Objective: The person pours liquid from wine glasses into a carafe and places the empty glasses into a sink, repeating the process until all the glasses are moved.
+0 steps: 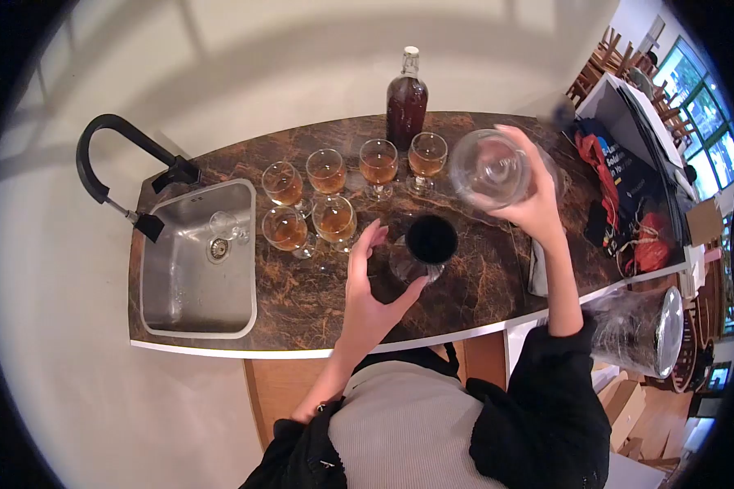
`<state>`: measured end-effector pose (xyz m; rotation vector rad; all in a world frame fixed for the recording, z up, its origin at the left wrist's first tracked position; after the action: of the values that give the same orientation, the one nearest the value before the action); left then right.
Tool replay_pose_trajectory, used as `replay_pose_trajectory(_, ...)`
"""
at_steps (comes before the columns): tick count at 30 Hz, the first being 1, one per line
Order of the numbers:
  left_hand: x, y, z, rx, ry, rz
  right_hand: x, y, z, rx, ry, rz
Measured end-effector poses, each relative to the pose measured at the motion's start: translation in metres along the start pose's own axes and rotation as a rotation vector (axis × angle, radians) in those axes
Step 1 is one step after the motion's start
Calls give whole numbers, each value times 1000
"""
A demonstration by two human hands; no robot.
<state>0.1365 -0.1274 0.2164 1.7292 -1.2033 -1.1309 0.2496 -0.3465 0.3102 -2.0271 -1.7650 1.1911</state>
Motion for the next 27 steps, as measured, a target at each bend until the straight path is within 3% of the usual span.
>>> replay_pose_trajectory(2, -13, -6, 7, -27, 17, -29, -6, 29, 22, 261, 79, -176)
replay_pose_trajectory(7, -51, -31, 32, -111, 88, -60, -50, 40, 83, 422, 434, -521)
replay_pose_trajectory(9, -68, -42, 41, -170, 105, -59, -58, 5, 92, 272, 421, -767)
replay_pose_trajectory(11, -84, -53, 51, -208, 111, -64, -56, -23, 103, 43, 228, -1036)
replay_pose_trajectory(13, -99, -60, 57, -233, 109, -33, -16, -79, 79, -109, -147, -1165)
replay_pose_trajectory(14, -107, -65, 61, -237, 107, -12, 4, -97, 77, -134, -237, -1191)
replay_pose_trajectory(18, -155, -74, 74, -242, 115, 11, 114, -146, 102, 461, 115, -1010)
replay_pose_trajectory(22, -233, -96, 100, -237, 263, -7, 265, -142, 61, 487, -561, -788)
replay_pose_trajectory(24, -281, -120, 121, -267, 358, -7, 342, -124, 61, 689, -669, -739)
replay_pose_trajectory(27, -345, -133, 146, -372, 465, -12, 448, -92, 65, 1011, -648, -790)
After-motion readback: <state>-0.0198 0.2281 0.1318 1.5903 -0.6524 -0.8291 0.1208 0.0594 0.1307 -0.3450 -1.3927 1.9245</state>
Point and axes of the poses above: each hand's wrist, its own z-axis away from the middle knuckle, its own x-axis out of the palm, y = z × x, the point moved 7 cm from there along -z, towards the middle knuckle, and after that the axes turned 1 degree about -z, right-handed, at the moved point
